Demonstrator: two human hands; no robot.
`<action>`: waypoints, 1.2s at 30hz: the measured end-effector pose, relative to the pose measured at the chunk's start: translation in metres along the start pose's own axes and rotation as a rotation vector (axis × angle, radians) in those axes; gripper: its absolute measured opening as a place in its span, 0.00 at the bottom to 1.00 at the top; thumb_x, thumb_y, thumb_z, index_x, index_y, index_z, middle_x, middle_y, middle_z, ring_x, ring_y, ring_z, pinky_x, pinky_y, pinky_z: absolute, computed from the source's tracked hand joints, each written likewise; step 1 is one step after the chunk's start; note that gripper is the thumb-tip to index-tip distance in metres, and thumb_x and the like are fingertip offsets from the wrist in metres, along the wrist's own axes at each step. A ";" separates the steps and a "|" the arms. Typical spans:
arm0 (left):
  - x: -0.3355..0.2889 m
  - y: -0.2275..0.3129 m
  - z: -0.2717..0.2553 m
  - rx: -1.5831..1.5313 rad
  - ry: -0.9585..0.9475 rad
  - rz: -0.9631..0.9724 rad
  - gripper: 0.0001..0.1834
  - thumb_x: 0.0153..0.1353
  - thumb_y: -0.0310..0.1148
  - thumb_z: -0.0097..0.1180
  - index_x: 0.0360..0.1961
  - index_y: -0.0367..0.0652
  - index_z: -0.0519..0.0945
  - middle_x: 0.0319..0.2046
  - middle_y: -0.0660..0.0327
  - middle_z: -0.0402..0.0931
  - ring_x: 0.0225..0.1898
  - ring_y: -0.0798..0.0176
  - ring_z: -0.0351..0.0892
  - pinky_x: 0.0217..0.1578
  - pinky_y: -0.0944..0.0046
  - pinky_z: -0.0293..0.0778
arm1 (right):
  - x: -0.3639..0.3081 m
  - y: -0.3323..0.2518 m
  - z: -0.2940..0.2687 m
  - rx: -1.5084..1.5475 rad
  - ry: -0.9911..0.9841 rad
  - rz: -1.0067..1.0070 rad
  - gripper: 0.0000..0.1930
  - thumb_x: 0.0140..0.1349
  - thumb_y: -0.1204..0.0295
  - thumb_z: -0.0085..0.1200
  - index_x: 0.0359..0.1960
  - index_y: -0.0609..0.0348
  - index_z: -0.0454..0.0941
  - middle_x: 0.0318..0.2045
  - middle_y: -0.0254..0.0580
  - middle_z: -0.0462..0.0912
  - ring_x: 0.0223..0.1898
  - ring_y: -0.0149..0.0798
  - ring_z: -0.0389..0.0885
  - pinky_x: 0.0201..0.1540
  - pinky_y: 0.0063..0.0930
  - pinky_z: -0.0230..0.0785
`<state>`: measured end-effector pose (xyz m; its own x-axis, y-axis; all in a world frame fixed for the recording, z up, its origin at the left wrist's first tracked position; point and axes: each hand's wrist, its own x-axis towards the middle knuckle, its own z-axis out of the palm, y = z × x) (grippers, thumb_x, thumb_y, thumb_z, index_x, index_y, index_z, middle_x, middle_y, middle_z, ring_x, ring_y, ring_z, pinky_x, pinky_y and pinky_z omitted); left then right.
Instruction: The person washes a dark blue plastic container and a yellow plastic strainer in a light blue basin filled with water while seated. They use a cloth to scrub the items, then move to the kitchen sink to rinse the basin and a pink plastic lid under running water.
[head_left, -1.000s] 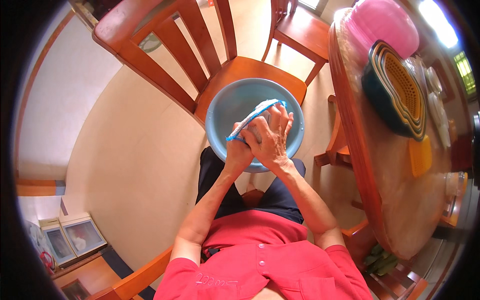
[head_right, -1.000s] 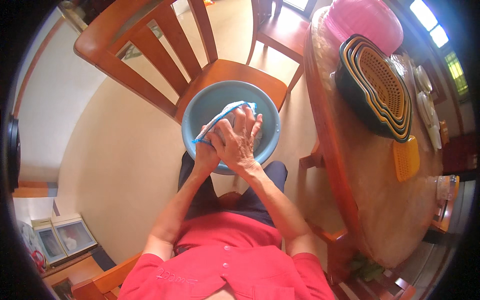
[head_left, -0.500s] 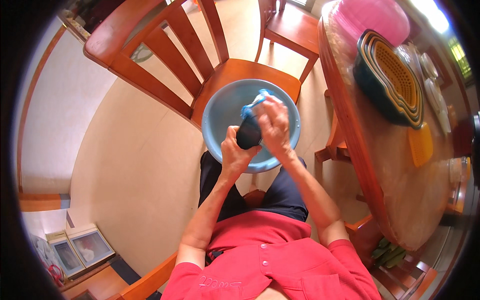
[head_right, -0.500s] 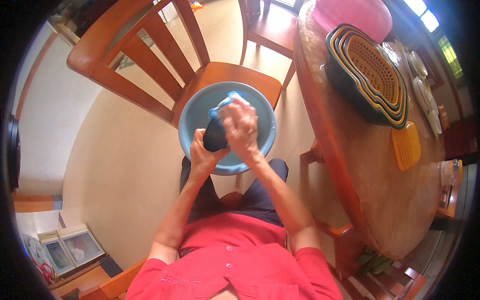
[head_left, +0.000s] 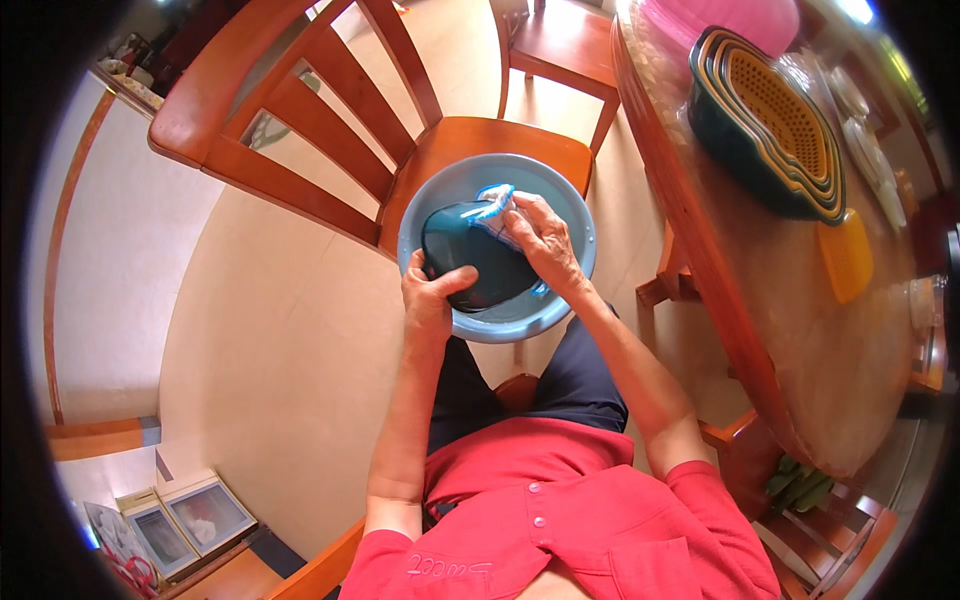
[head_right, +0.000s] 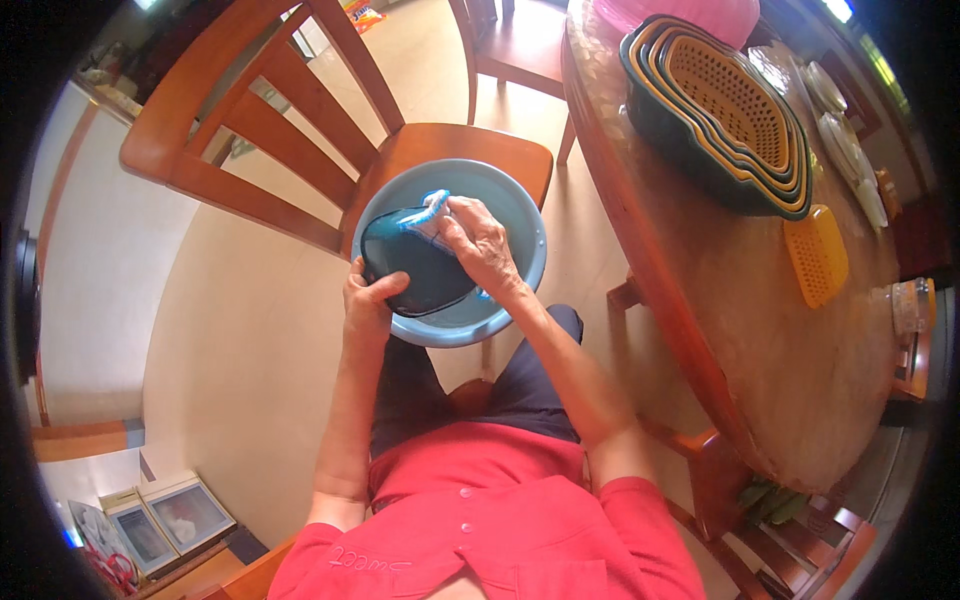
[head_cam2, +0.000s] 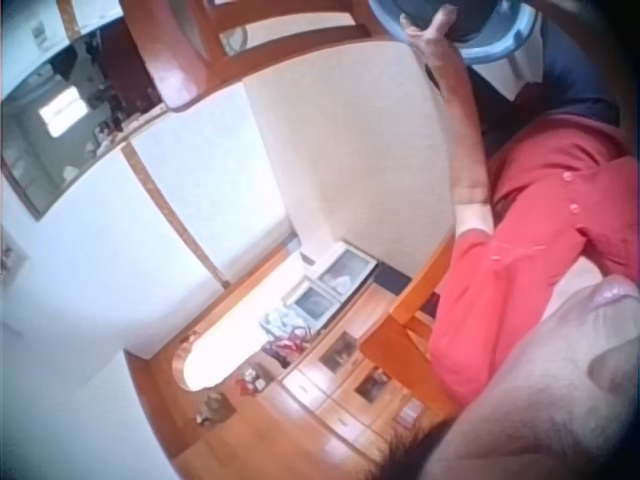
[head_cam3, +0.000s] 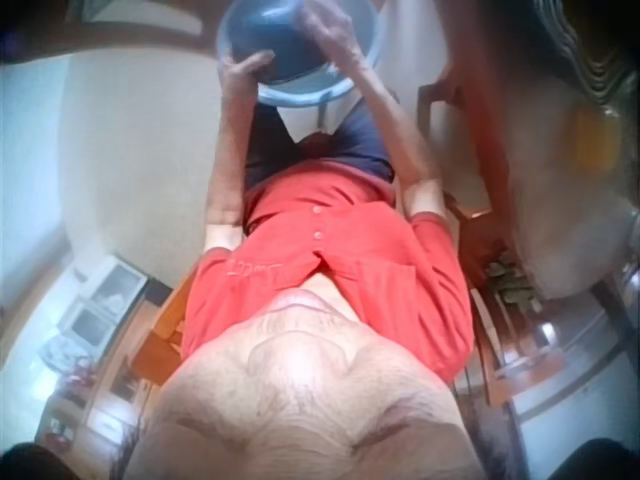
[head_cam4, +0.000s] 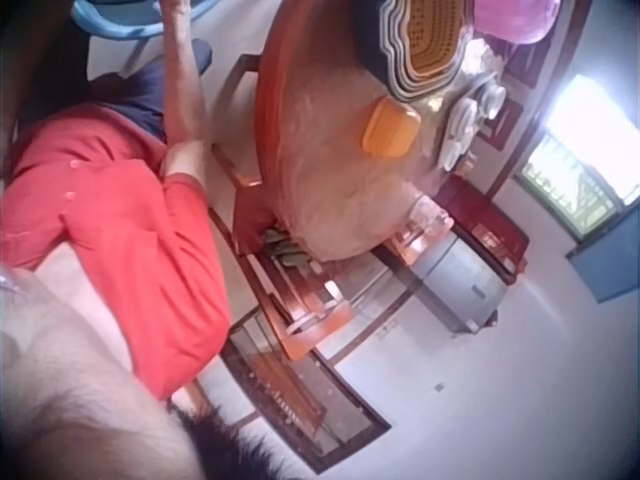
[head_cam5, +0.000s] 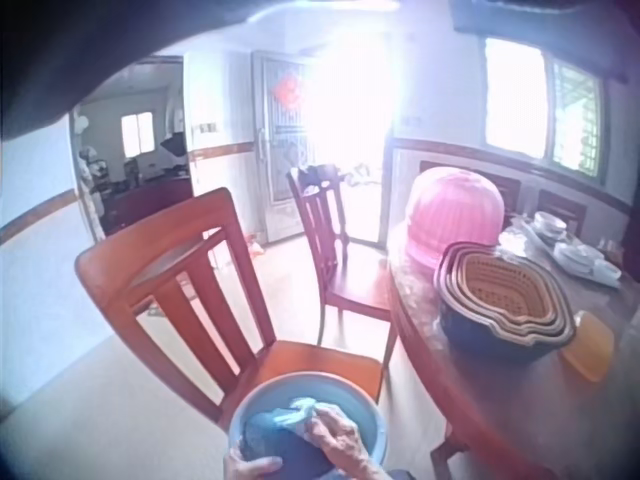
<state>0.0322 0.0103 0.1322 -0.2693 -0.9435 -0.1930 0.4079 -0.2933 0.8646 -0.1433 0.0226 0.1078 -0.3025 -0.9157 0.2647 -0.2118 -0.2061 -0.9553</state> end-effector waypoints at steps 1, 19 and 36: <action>0.001 -0.003 -0.005 -0.056 0.009 -0.009 0.29 0.38 0.21 0.66 0.45 0.35 0.68 0.36 0.55 0.75 0.39 0.60 0.76 0.45 0.62 0.72 | -0.006 0.002 0.001 0.004 0.025 0.012 0.15 0.59 0.67 0.49 0.45 0.62 0.74 0.45 0.48 0.75 0.47 0.46 0.74 0.49 0.32 0.66; 0.015 -0.042 -0.027 -0.548 0.076 -0.234 0.18 0.58 0.32 0.55 0.48 0.39 0.70 0.43 0.57 0.74 0.45 0.60 0.74 0.48 0.57 0.71 | -0.045 -0.023 0.038 -0.646 0.002 -0.554 0.17 0.51 0.69 0.54 0.45 0.52 0.75 0.52 0.42 0.68 0.59 0.47 0.61 0.62 0.53 0.42; 0.043 -0.036 -0.015 -0.567 0.152 -0.237 0.16 0.65 0.30 0.31 0.47 0.35 0.69 0.45 0.51 0.72 0.46 0.57 0.73 0.52 0.57 0.68 | -0.025 -0.021 0.051 -0.713 0.046 -0.563 0.14 0.49 0.71 0.52 0.40 0.48 0.76 0.51 0.40 0.70 0.55 0.45 0.66 0.54 0.49 0.54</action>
<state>0.0190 -0.0218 0.0855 -0.2993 -0.8418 -0.4492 0.7623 -0.4941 0.4181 -0.0842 0.0320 0.1145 -0.0135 -0.7266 0.6869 -0.8597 -0.3424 -0.3791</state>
